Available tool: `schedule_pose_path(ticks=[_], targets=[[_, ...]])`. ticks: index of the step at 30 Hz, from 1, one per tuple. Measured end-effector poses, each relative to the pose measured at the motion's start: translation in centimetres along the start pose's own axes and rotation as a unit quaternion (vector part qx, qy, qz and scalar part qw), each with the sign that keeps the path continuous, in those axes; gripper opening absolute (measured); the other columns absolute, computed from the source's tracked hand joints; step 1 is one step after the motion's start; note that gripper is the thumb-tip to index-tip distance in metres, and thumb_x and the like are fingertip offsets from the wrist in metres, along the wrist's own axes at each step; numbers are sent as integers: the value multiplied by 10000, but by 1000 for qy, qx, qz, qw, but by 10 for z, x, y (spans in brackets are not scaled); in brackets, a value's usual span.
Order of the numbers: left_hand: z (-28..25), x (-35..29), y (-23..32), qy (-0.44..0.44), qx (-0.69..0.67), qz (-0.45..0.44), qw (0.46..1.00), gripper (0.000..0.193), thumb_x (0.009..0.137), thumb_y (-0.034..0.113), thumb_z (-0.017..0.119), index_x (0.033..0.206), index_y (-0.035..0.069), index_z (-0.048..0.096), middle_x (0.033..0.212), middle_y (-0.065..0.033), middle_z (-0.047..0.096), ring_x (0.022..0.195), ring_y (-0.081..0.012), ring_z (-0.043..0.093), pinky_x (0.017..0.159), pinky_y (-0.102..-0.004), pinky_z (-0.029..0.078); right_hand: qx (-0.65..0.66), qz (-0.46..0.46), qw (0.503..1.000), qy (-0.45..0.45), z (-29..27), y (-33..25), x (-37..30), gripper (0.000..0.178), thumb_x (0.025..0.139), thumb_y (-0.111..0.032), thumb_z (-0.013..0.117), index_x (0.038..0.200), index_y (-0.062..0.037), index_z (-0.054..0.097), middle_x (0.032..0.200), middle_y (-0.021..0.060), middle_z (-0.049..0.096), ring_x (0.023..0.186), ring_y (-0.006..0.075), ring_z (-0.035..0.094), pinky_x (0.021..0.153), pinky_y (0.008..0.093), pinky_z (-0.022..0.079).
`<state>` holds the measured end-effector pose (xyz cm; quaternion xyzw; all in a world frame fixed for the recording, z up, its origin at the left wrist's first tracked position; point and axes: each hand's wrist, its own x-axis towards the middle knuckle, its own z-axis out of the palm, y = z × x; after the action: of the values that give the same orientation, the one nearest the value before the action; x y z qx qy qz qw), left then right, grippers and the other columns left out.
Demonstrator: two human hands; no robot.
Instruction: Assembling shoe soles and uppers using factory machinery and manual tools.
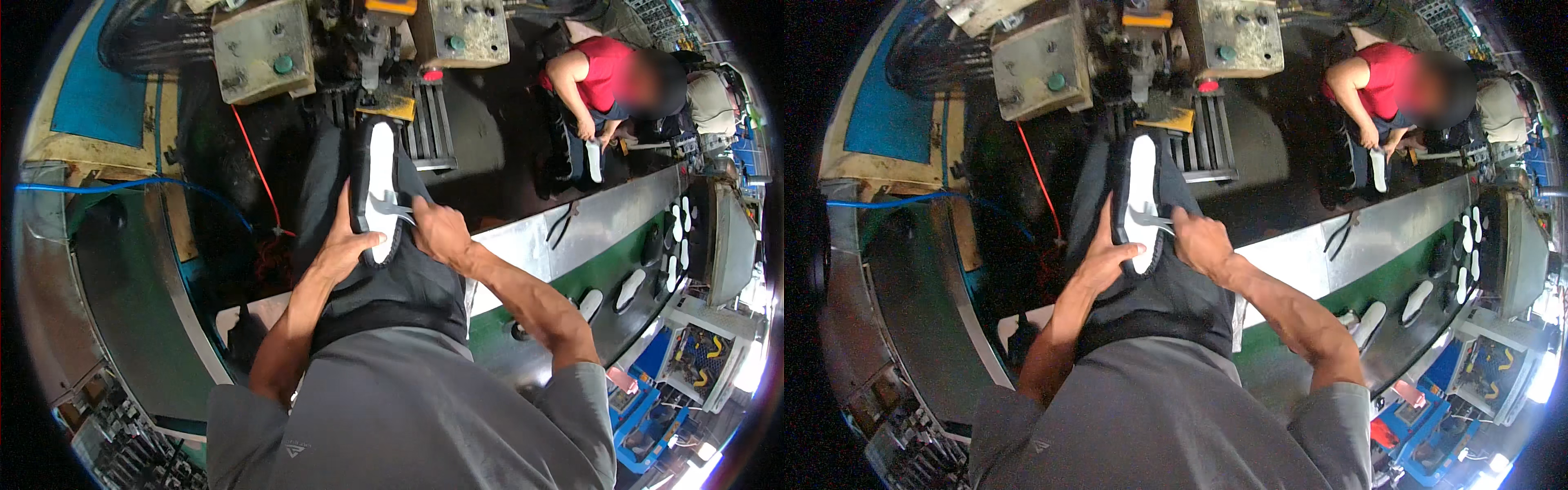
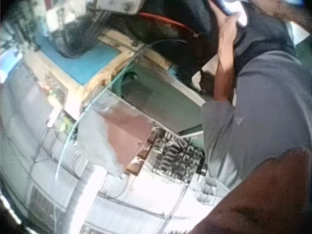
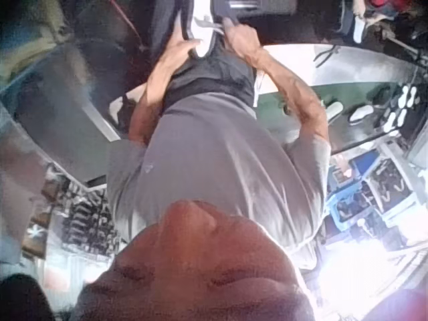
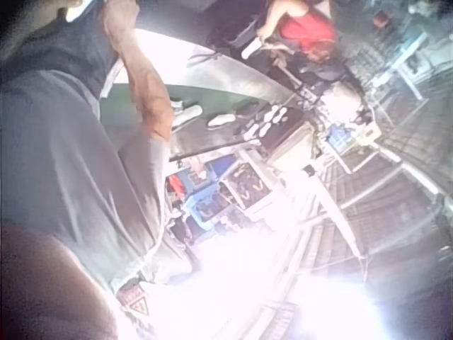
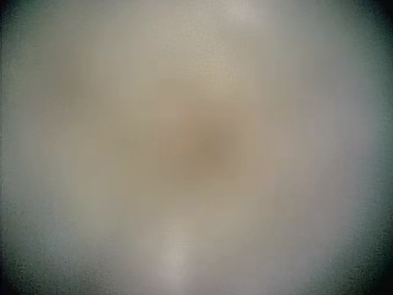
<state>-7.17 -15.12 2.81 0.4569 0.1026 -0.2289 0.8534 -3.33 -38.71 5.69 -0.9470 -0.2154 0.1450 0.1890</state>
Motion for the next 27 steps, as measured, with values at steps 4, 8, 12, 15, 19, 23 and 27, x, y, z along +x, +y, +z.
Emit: schedule_pose_path(ticks=[4,8,12,15,19,23,27], targets=[[-29,-27,8,-1,-162,41,986,1102,784,-42,746,1750,157,256,1582,-167,534,1487,-372,526,1224,-510,465,34,19,999,-18,-16,-5,-6,308,841,-87,731,1076,-9,549,989,257,717,954,508,718,828,589,573],[-18,-67,36,34,-314,101,943,908,797,-19,724,1631,100,383,1432,-252,627,1278,-518,666,1058,-733,558,193,82,972,103,-6,-9,-18,196,888,-40,676,1074,3,632,873,239,704,828,439,716,751,492,564],[-98,-118,41,163,-268,185,931,890,822,-43,721,1631,100,378,1419,-243,628,1250,-487,679,1070,-681,573,309,215,921,106,46,21,-34,129,959,-62,675,1069,5,684,814,106,687,730,175,620,688,365,513],[-163,-167,65,465,-140,148,861,1021,814,-114,711,1717,119,297,1478,-187,612,1289,-376,655,1116,-558,559,332,272,895,125,51,40,-46,111,988,-87,687,1034,14,681,798,50,668,741,139,578,680,335,488],[-338,-249,94,658,215,224,686,920,819,-88,736,1674,80,440,1536,-145,591,1355,-268,577,1172,-397,448,398,318,853,114,58,55,-43,63,999,-92,669,1037,-47,692,743,-32,587,567,79,505,492,282,391],[-416,-252,174,590,605,50,533,701,867,84,788,1540,30,600,1560,-253,601,1486,-426,521,1265,-466,403,507,355,778,111,70,67,-49,48,1013,-128,662,1013,-82,675,714,-56,547,517,67,435,456,277,354],[-370,-149,178,460,651,68,600,625,914,137,757,1512,11,624,1561,-259,604,1499,-425,515,1269,-462,396,540,418,703,201,74,90,-80,110,1024,-180,707,1088,-96,677,789,-65,587,543,41,427,464,269,362]])
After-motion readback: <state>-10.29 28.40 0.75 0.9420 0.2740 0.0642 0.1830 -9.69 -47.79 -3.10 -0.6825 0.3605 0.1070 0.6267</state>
